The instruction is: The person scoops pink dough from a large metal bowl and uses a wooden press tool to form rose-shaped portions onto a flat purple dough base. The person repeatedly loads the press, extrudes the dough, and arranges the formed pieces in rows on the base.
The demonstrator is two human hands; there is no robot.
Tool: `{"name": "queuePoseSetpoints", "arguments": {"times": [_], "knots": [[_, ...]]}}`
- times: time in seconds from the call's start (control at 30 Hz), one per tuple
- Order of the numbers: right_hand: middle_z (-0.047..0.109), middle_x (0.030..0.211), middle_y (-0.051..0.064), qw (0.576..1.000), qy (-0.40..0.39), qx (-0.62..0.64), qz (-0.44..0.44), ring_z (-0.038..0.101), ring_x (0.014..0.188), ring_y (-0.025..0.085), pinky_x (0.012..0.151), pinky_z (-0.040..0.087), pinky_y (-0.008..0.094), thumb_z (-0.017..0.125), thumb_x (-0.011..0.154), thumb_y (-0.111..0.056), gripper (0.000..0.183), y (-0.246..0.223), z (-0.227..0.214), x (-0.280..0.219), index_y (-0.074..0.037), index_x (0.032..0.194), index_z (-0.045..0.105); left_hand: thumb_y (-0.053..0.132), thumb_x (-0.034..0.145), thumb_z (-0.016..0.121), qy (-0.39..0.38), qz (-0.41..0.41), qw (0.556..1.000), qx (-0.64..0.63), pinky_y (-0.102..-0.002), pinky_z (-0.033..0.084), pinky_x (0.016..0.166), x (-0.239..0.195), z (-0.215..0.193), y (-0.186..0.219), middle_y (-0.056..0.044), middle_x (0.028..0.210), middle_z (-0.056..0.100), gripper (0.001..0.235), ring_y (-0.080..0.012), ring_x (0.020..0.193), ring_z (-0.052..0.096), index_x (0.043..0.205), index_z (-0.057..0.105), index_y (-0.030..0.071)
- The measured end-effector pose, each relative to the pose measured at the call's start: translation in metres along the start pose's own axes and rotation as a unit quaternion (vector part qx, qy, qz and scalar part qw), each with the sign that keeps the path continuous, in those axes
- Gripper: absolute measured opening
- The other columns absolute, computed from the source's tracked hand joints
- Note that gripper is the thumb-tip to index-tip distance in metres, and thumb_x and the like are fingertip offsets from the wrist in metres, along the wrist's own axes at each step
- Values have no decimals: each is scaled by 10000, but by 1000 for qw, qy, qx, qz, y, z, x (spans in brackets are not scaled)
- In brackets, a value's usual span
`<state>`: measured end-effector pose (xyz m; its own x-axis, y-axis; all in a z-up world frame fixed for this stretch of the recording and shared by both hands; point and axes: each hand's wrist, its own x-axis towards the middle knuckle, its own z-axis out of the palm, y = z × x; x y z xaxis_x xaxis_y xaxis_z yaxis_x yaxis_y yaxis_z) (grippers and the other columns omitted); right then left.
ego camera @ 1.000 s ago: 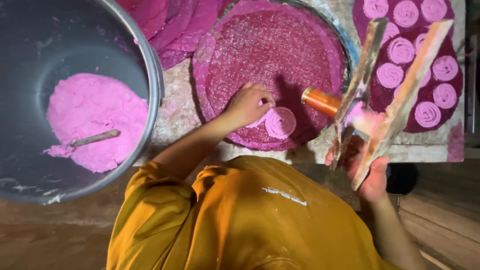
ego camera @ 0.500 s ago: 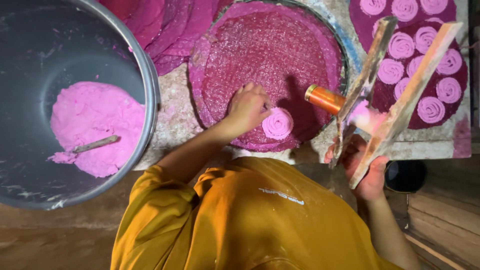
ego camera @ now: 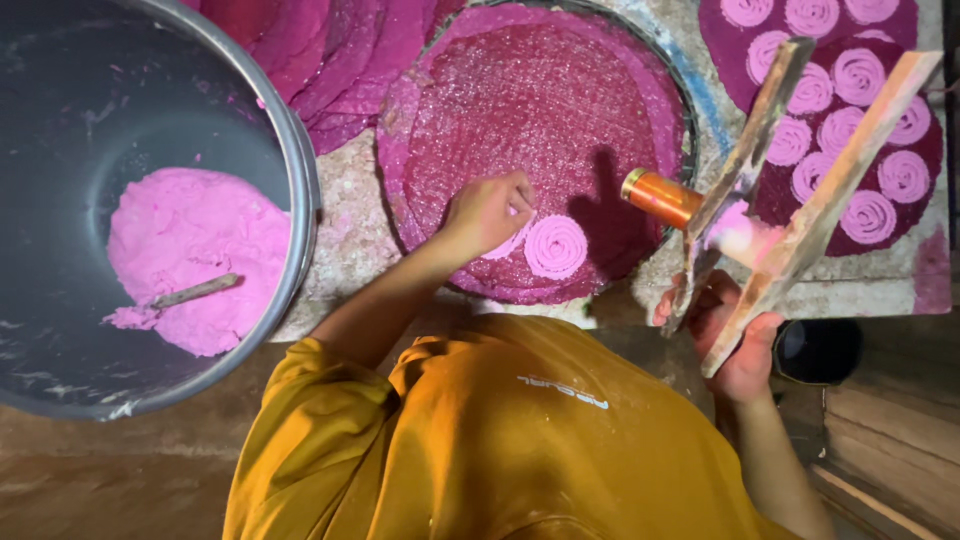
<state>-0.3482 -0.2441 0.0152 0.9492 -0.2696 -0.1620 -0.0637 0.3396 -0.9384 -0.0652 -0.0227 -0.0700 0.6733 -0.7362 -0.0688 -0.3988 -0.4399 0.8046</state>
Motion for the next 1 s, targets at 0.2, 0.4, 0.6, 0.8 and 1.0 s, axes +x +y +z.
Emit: {"name": "queuePoseSetpoints", "arguments": {"times": [0.2,0.4,0.6,0.8,1.0], "knots": [[560,1294,153,1000,14,0,9,571,1117,307,977,457,493,487,856,-882,1077,3,-2,-1,6,1461,410,198,906,724,4,65,997,29,-416,537,844,3,-3,-4,14,951,786,172,-188,869,730,1072,765,209],[566,1306,159,1000,8,18,-9,578,1148,328,992,463,517,500,903,-853,972,10,-4,-2,-25,1405,420,207,884,752,8,87,990,114,-450,454,975,3,-7,-17,-17,1048,755,89,-225,1027,631,961,792,186],[574,1245,169,1000,9,-9,-3,576,1089,324,960,454,498,483,882,-883,1039,10,-2,0,1,1426,451,81,869,737,46,111,983,141,-429,464,962,-5,-6,-28,-52,1068,715,112,-239,1051,586,953,796,126],[581,1213,186,1000,-2,-9,-7,574,1093,324,977,452,494,479,892,-888,1066,8,2,1,26,1439,463,-4,894,652,78,143,976,144,-381,480,966,-22,-21,-28,-32,1212,675,342,-224,1120,559,1166,780,159],[545,1321,153,1000,20,9,-1,565,1140,317,987,454,517,521,861,-872,996,9,0,4,-29,1375,394,25,821,668,38,152,974,163,-445,414,1016,-39,-29,-11,-89,1329,591,431,-302,1233,507,1215,749,179]]}}
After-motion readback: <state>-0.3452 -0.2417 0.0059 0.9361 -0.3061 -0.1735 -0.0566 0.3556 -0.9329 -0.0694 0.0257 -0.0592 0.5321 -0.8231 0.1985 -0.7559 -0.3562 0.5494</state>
